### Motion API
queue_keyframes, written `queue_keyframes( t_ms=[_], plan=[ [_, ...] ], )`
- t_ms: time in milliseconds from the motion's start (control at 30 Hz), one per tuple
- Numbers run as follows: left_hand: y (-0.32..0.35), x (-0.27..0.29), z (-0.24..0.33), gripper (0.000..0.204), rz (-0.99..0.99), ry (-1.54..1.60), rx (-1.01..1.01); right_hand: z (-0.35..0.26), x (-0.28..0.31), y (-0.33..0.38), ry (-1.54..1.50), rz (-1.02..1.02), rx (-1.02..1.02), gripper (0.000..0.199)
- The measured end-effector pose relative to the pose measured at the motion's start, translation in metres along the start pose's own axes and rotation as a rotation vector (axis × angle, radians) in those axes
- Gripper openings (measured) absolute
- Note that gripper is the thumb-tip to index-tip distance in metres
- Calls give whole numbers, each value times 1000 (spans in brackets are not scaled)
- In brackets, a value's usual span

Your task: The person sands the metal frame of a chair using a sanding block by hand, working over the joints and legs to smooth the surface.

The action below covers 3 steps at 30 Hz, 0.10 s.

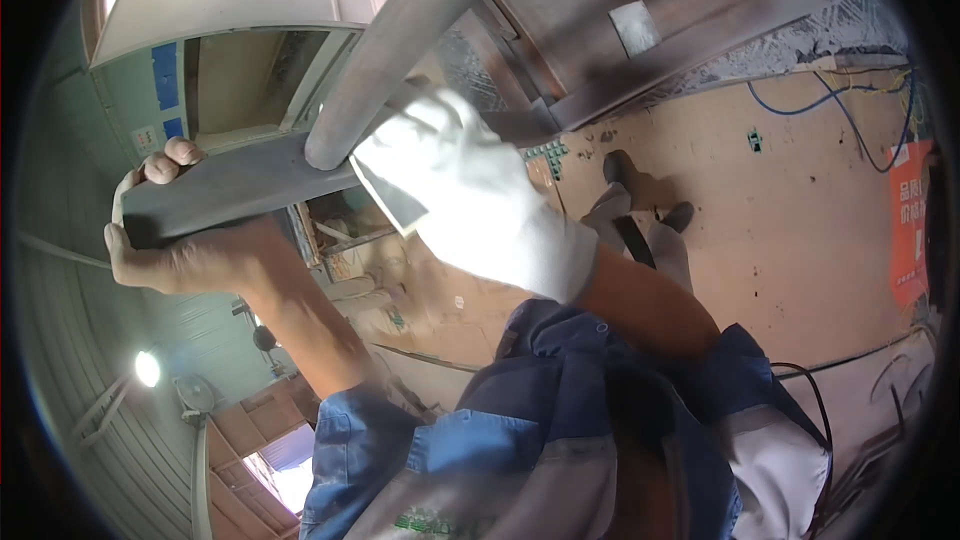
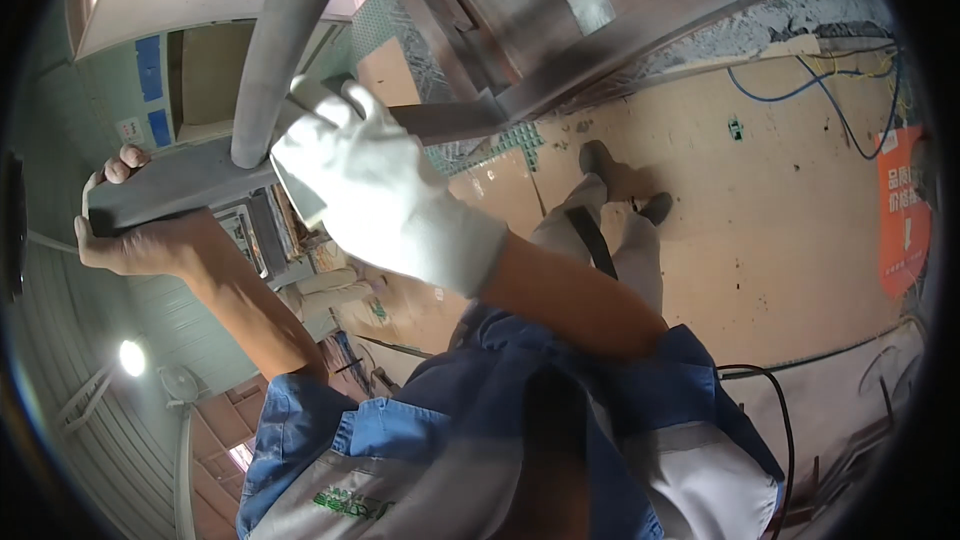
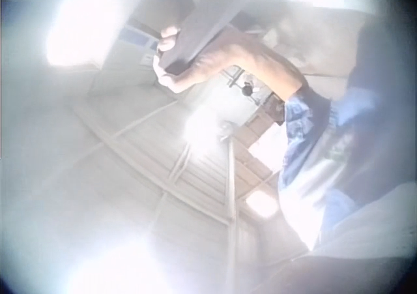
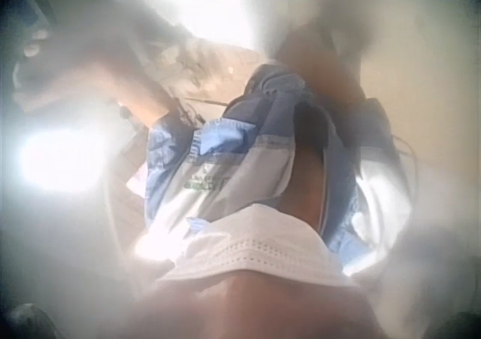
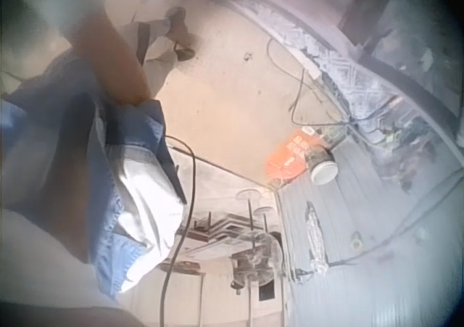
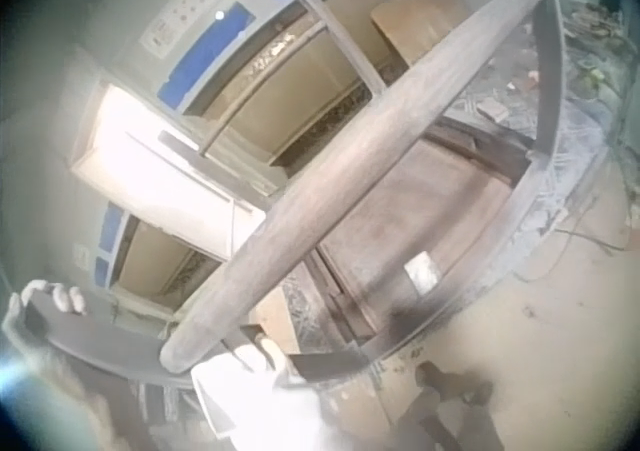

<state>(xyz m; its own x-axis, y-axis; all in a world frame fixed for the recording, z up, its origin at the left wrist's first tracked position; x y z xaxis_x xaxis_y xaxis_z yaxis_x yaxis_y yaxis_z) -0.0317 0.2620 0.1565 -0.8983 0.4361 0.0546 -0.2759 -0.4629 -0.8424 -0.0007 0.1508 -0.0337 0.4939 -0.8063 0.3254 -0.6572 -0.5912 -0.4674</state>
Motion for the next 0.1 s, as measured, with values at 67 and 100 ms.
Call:
queue_keyframes(
  t_ms=[67,100],
  plan=[
    [-4,0,-2,43,0,50,9,-1,28,17,-211,-83,-57,45],
    [-8,0,-4,43,-24,109,28,2,30,13,-183,-152,-91,45]
  ],
)
Point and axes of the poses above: each hand's wrist, its own y-axis away from the middle knuckle, its own x-axis out of the back of the hand, z = x × y, the point moved 3 cm from there along -y, towards the middle knuckle, and after that the axes turned 14 degrees about -x, right-handed, at the moved point
